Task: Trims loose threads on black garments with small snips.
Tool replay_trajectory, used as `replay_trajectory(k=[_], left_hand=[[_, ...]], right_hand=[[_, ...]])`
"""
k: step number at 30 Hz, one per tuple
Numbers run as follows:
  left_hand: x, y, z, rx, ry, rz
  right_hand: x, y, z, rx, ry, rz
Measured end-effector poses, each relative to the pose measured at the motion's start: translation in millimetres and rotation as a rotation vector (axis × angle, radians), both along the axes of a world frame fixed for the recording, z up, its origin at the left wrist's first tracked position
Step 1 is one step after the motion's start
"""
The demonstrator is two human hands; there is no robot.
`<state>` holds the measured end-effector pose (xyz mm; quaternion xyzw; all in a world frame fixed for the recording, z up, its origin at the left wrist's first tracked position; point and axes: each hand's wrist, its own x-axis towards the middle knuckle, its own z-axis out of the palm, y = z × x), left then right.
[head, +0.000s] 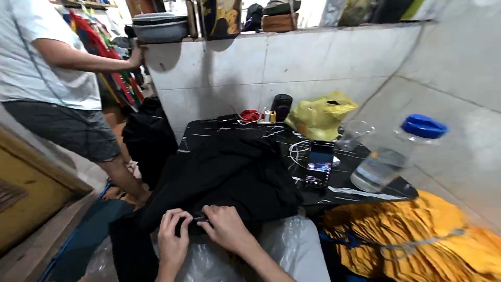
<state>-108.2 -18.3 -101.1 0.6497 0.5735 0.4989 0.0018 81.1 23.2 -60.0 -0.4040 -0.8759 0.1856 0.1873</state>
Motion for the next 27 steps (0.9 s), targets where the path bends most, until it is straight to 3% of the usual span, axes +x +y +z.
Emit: replay_trajectory(k=[4,9,12,15,20,23,27], left_hand=[[4,0,-1,0.063,0.048,0.012],[-7,-5,9,-0.196,-0.013,-0.333],[12,1,21,-0.17,-0.051,-0.151],[32,13,20,-0.266,0.096,0.093],[33,7,26,-0.41,0.187,0.184],[23,8,28,-0.325,-0.006,0.18],[27,25,29,-0.192,-0.76,0.09]], right_hand=[[-7,3,-12,0.149,0.005,0.028],[7,11,-5,0.054,0.163,-0.198],[16,23,-3,-0.016,0.272,-0.231],[19,31,-5,-0.149,0.196,-0.213],[29,33,-12,-0.21,0.128,-0.223],[28,30,-14,-0.214,0.109,-0.212],[23,28,-16,-0.217,0.107,-0.245]])
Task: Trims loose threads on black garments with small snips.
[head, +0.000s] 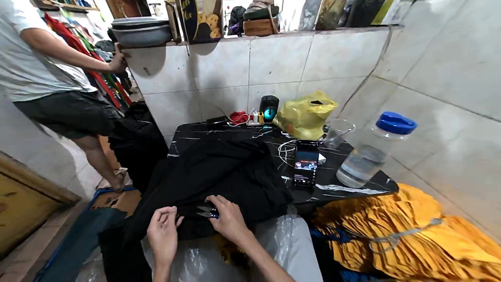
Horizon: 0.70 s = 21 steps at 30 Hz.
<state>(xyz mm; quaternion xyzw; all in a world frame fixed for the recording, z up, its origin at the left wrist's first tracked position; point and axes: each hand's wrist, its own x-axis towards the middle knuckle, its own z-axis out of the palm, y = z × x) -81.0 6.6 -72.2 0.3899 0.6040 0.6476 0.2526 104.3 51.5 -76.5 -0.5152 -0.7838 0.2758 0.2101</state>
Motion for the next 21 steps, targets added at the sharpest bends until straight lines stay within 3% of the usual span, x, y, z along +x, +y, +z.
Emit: replay_trajectory(k=[2,4,9,15,21], left_hand=[[3,7,-1,0.012,-0.352,-0.005],[5,9,-2,0.032,-0.505,-0.027],[0,0,-4,0.074,-0.427,-0.211],[-4,-9,-9,0.082,-0.395,-0.294],[-2,-15,-10,0.112,-0.258,-0.323]], right_hand=[[3,2,-5,0.009,0.056,-0.017],[7,3,-9,0.007,0.15,-0.018],[10,10,-14,-0.03,0.33,0.021],[-11,4,-12,-0.079,0.657,0.097],[-36,-5,-10,0.073,0.696,0.032]])
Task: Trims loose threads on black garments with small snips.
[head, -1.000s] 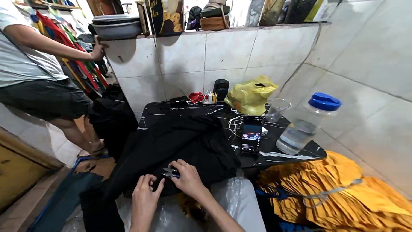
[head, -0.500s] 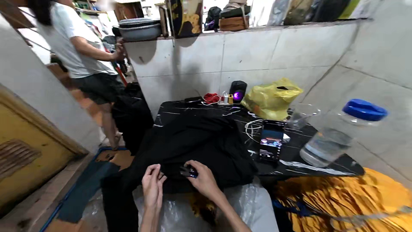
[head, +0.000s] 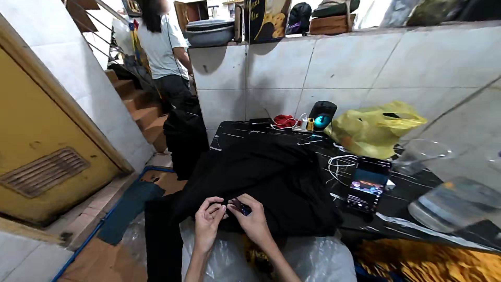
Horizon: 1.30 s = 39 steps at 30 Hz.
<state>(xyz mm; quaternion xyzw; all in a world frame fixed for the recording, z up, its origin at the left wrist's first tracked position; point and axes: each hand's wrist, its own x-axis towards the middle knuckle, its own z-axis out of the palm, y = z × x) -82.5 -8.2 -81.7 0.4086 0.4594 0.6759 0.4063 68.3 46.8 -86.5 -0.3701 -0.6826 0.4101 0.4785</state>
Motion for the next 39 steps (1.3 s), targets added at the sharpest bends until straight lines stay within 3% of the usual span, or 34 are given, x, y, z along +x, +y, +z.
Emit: replay_trajectory(k=[5,14,18,23,31,35,39], left_hand=[[-1,-2,-7,0.031,0.091,0.039],[4,0,-18,0.074,0.216,0.006],[3,-2,-17,0.066,0.229,0.005],[0,-3,-19,0.086,0.218,0.027],[7,-1,-21,0.164,0.44,0.002],[8,-2,-26,0.233,0.698,0.206],[6,-8,-25,0.343,0.959,0.37]], right_hand=[[-2,-1,1,-0.035,0.094,-0.105],[1,0,-3,-0.164,-0.046,0.062],[-5,0,-6,-0.25,0.154,0.0],[-2,1,-4,-0.27,0.236,-0.031],[1,-18,2,0.013,-0.085,-0.02],[8,-24,3,0.19,-0.246,-0.026],[14,-23,0,0.24,-0.268,0.022]])
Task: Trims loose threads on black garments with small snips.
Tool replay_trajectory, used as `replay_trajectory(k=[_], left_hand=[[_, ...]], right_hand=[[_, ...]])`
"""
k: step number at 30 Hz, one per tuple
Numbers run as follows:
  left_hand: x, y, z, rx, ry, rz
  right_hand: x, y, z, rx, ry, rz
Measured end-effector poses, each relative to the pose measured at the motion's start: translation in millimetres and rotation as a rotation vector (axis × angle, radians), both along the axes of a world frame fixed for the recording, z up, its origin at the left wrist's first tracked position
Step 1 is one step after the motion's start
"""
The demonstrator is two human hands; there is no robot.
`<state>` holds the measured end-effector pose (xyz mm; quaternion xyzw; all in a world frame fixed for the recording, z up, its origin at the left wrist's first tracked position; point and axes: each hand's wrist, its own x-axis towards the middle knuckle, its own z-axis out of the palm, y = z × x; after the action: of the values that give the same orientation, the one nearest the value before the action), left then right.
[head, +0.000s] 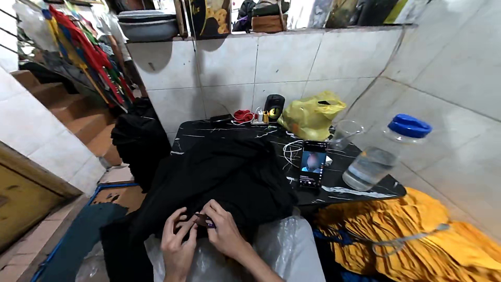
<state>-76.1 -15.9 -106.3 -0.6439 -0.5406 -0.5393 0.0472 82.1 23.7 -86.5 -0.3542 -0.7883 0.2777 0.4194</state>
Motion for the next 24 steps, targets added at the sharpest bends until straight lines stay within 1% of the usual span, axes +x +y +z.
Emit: replay_trajectory(k=[2,6,8,11,14,18,21,23,24], left_hand=[[-1,-2,-4,0.038,0.01,0.009],[-13,-4,-10,0.046,-0.148,-0.062],[-17,-6,-10,0.02,-0.208,-0.095],[-16,-9,-7,-0.001,-0.189,-0.116],[-11,-9,-4,0.016,-0.151,-0.069],[-12,-6,-2,0.039,-0.141,-0.035],[-12,-6,-2,0.048,-0.15,-0.026],[-10,-8,-1,0.054,-0.15,-0.034],[-8,-11,-1,0.04,-0.148,-0.064]], right_hand=[[5,3,-1,-0.023,-0.035,0.021],[17,6,2,-0.094,-0.182,0.033],[21,6,5,-0.088,-0.26,0.029],[19,6,8,0.011,-0.338,0.08],[12,4,14,-0.001,-0.374,0.129],[7,4,14,-0.005,-0.38,0.074],[4,3,8,0.104,-0.412,0.069],[4,3,2,0.205,-0.4,0.003],[6,3,3,0.223,-0.394,-0.05]])
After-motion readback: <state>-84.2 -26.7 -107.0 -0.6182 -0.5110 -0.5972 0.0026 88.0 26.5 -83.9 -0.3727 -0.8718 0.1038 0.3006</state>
